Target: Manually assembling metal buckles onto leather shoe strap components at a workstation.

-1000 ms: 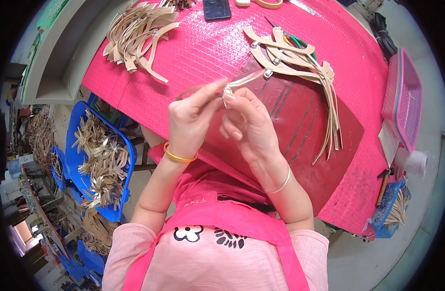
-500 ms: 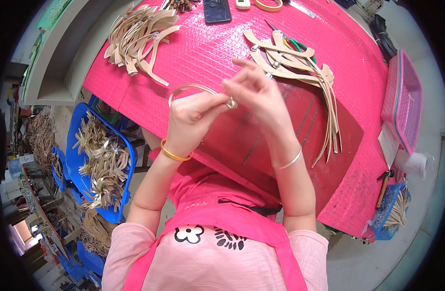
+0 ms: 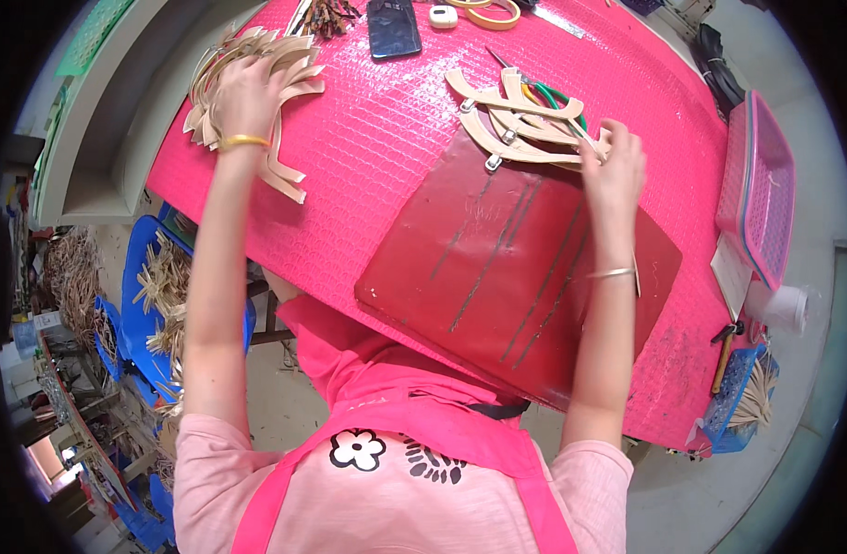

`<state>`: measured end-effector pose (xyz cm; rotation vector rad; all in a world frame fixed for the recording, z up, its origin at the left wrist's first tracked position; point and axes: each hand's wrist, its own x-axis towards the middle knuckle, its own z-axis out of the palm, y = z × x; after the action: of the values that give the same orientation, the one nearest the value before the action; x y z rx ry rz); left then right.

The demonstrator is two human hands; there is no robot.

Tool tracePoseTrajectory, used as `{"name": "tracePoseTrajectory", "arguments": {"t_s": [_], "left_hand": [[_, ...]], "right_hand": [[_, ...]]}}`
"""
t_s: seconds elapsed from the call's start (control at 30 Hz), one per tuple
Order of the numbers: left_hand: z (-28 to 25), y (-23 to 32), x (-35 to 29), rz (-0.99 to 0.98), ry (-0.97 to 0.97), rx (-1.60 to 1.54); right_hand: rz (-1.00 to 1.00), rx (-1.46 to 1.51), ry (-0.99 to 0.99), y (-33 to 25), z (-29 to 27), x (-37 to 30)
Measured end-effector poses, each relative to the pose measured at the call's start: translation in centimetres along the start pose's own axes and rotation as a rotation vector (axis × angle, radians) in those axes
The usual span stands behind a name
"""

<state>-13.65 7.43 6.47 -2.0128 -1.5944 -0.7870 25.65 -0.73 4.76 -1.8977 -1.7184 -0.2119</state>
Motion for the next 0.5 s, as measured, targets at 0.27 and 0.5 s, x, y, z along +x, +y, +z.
{"name": "tracePoseTrajectory", "arguments": {"t_s": [0.27,0.5], "left_hand": [[2.6,25.5,-2.7,-1.288,-0.850,-2.235],[3.1,20.9,-1.8,-1.512,-0.231,-2.261]], "right_hand": [[0.259,0.674,-0.276,-1.5,-4.7,-2.1],[0.739,1.325,-0.525,-5.6,-9.9,-12.6]]}}
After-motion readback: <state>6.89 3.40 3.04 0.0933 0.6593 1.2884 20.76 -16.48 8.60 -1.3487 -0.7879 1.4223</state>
